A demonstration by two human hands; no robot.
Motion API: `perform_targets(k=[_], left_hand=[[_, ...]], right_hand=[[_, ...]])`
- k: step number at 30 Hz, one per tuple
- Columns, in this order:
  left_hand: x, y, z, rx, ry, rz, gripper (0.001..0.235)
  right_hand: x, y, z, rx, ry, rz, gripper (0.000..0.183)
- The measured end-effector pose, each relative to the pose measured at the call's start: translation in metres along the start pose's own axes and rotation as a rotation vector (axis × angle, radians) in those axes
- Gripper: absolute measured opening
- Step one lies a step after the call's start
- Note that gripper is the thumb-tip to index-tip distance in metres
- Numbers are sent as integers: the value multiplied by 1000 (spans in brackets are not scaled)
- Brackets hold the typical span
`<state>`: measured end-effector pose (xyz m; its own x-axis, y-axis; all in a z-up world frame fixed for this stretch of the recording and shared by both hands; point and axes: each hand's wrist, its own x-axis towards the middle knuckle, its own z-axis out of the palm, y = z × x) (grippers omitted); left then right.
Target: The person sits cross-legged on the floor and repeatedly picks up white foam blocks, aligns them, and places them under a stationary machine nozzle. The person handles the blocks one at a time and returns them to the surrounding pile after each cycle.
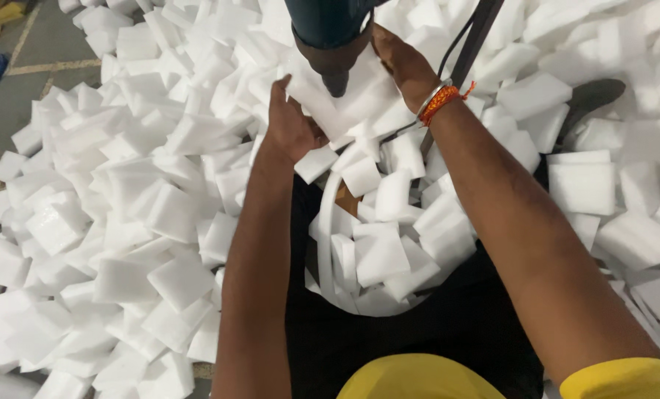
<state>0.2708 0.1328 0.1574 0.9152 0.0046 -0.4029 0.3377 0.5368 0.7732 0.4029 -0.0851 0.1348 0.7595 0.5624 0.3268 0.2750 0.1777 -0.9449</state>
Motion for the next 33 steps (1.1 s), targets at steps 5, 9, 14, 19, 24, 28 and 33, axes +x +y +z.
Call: perform_targets(k=[5,9,14,19,24,28,33], left_hand=[[1,18,-1,-13,-118,59,83],[4,13,-6,-35,-122,70,85],[3,-20,-16,34,11,53,89],[-30,-89,-43,-80,-355,305,90],[-90,-135,-71,1,-324,217,97],[-150,-160,-99,412,-41,-69,96],[-228,-212,-149,544,123,32,80]], right_hand=[[15,-4,7,234,145,24,47],[21,3,15,178,246,81,47],[-15,13,31,123,228,66,52],[-85,25,56,-15,209,-7,58],[-156,43,89,-41,118,-41,61],[-213,41,118,-165,-7,-39,61],[-256,9,156,-400,-137,-195,65]])
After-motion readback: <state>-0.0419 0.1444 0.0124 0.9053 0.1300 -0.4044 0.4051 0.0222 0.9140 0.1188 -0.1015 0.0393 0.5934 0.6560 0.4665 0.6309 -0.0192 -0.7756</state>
